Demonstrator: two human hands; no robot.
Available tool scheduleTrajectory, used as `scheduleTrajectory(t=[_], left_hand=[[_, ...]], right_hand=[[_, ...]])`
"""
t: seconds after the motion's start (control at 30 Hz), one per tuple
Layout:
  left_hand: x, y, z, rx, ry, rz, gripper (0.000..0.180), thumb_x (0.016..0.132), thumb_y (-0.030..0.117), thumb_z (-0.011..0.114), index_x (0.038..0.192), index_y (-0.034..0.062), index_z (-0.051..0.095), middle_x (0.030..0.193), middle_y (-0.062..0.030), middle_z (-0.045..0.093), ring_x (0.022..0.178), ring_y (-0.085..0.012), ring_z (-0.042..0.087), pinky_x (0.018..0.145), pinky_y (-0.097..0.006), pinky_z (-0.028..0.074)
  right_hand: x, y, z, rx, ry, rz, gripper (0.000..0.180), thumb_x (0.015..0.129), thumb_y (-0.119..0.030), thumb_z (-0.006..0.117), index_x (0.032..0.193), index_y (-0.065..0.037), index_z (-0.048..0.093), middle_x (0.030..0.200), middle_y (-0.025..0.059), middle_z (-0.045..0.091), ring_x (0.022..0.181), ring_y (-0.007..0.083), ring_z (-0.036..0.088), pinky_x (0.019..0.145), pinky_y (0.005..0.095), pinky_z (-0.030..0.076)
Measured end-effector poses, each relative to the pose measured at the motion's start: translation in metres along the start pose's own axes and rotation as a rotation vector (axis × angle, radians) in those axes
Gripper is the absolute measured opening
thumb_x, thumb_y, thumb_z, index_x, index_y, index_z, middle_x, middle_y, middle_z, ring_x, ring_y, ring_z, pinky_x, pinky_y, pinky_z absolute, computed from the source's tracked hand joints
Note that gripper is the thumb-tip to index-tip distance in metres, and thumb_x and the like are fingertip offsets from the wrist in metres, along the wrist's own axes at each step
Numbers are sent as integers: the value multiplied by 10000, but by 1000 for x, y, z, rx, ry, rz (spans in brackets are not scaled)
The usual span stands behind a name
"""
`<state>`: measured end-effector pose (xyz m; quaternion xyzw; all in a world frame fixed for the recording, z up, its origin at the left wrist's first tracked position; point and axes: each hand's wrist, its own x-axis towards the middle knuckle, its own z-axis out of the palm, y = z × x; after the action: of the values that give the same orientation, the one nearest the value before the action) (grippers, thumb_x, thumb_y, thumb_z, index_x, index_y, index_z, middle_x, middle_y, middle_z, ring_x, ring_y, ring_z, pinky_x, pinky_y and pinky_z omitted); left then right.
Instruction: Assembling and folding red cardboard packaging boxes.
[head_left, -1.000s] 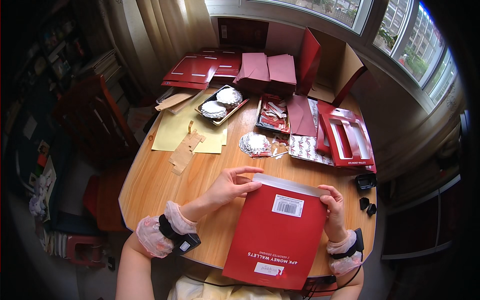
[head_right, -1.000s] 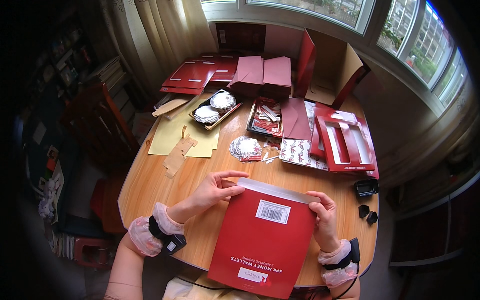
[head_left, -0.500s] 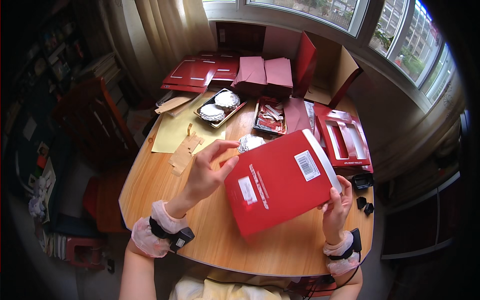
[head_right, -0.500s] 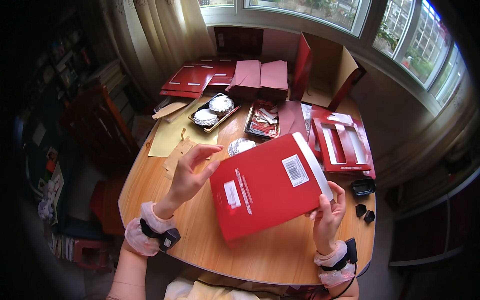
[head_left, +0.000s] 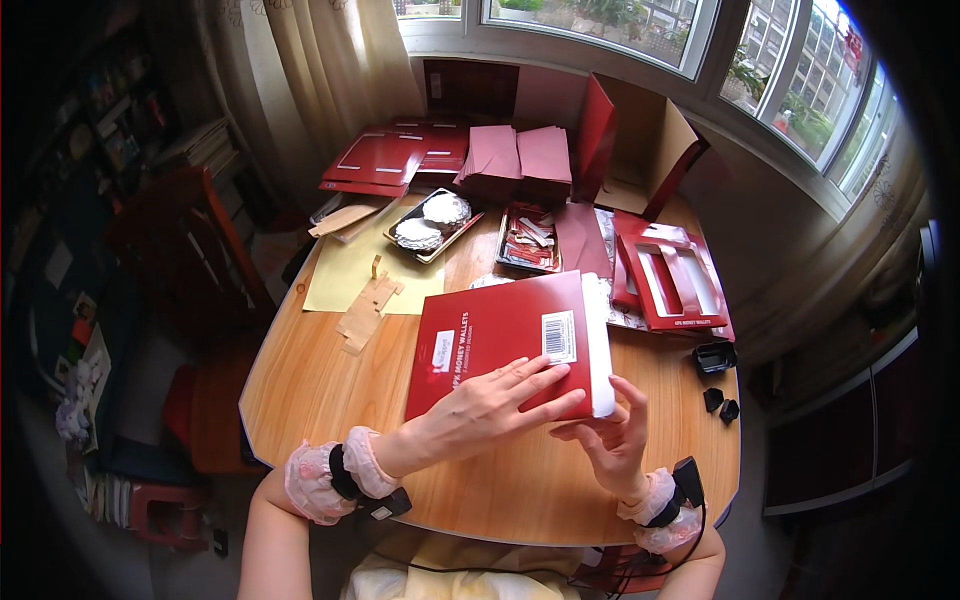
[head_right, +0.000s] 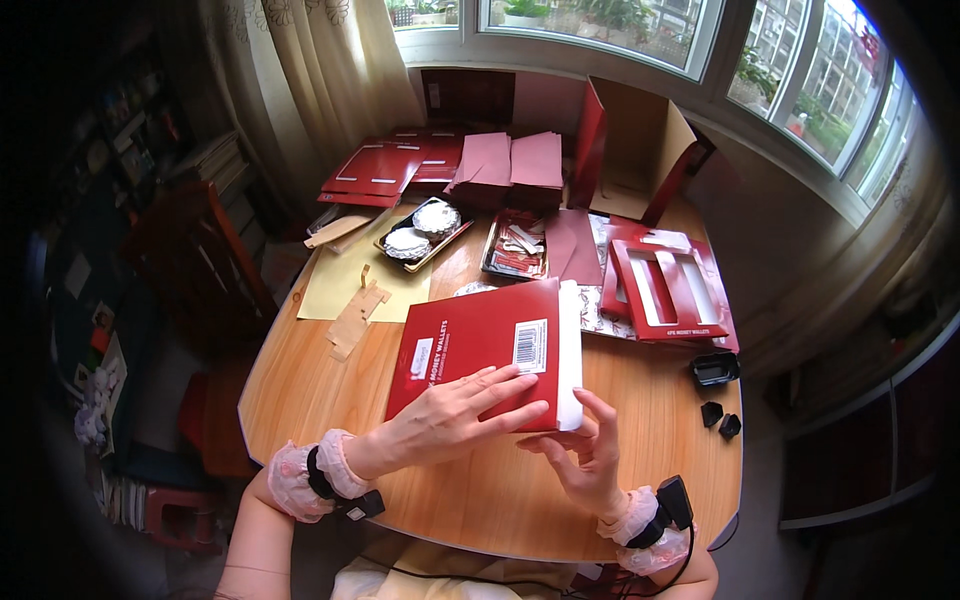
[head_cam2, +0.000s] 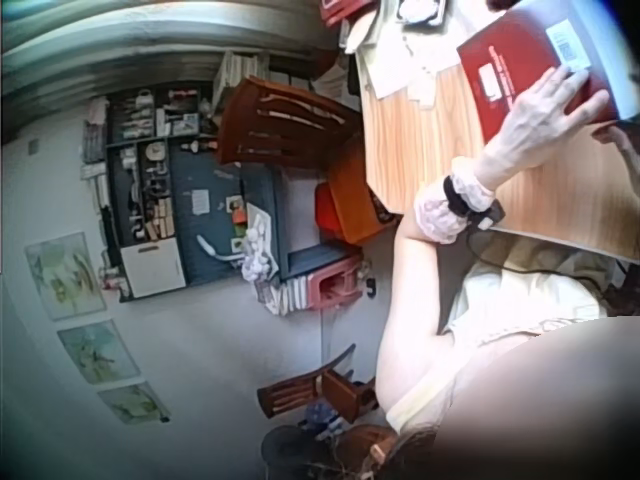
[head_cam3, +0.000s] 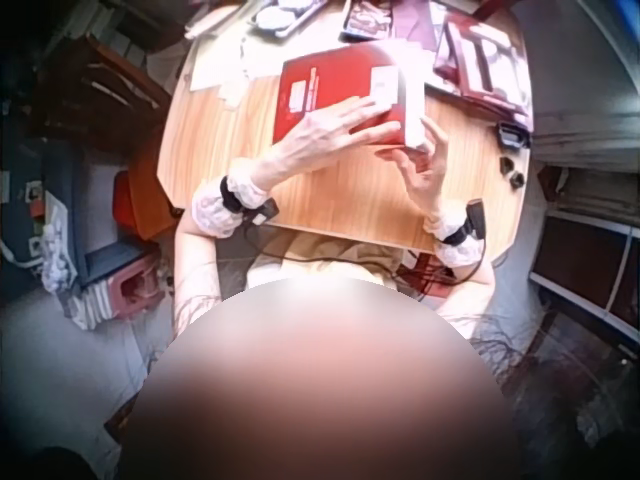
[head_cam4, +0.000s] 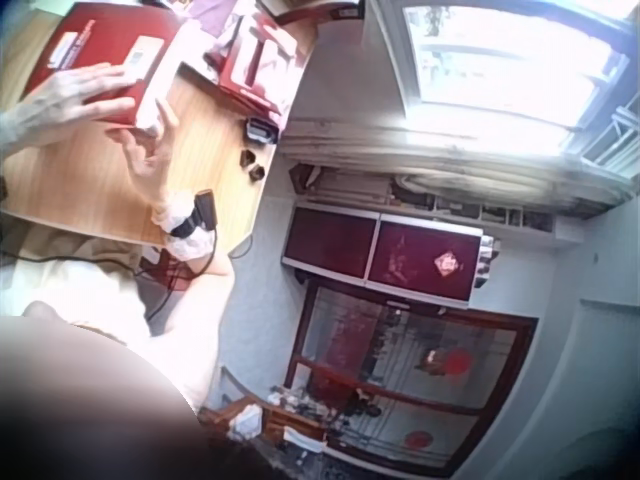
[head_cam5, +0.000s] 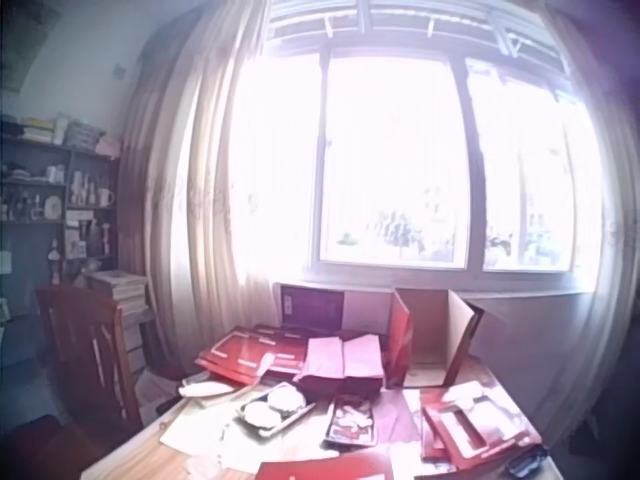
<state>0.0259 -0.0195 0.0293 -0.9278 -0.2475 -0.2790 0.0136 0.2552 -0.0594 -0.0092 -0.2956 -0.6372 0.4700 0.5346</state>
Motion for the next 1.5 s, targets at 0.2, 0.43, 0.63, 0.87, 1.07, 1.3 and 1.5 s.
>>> scheduleTrajectory(t=[0.2,0.43,0.63,0.87,1.07,1.3,1.5], left_hand=[[-1,-7,-28,177,271,10,419,876,129,639,1288,95,577,1209,-137,667,1077,-266,681,888,-349,589],[-14,-12,-69,157,536,36,313,865,88,683,1166,102,602,1144,-163,692,1028,-320,698,806,-375,618],[-31,-17,-58,-270,947,-90,578,883,-114,575,1383,36,327,1125,-232,648,1006,-339,699,848,-402,587],[-12,-18,-39,-1376,830,-643,742,868,-124,572,1488,75,218,1239,-147,624,1113,-170,614,938,-313,504],[-16,-2,26,-1577,562,-860,779,855,-119,573,1505,108,209,1299,-145,579,1161,-204,593,976,-336,496],[-11,-11,30,-1477,578,-871,462,998,69,531,1420,59,345,1214,-140,633,1059,-153,629,911,-301,516],[-21,-23,35,-1377,526,-851,172,1002,117,565,1143,19,572,1019,-66,707,897,-86,660,802,-237,530]], right_hand=[[8,0,-6,-99,26,-17,727,900,111,568,1484,-70,175,1199,169,557,971,292,702,801,351,592],[26,9,-34,-117,252,-63,565,912,37,577,1406,-63,321,1221,142,520,981,209,650,743,301,601],[33,0,-43,-203,288,-161,508,913,0,588,1372,-56,377,1241,129,508,1115,211,573,814,326,579],[40,-23,-60,-90,287,-233,567,967,-330,576,1391,-35,343,1226,147,534,1088,227,592,910,372,517],[39,-23,-43,-61,262,-7,460,1001,-100,528,1402,-33,314,1237,104,582,1106,141,576,965,283,461],[25,10,-43,71,311,146,410,1005,-34,490,1386,-23,337,1289,151,570,1165,156,559,976,275,451],[26,5,-29,42,345,143,385,990,-15,519,1344,-17,368,1204,121,608,1080,130,589,886,240,495]])
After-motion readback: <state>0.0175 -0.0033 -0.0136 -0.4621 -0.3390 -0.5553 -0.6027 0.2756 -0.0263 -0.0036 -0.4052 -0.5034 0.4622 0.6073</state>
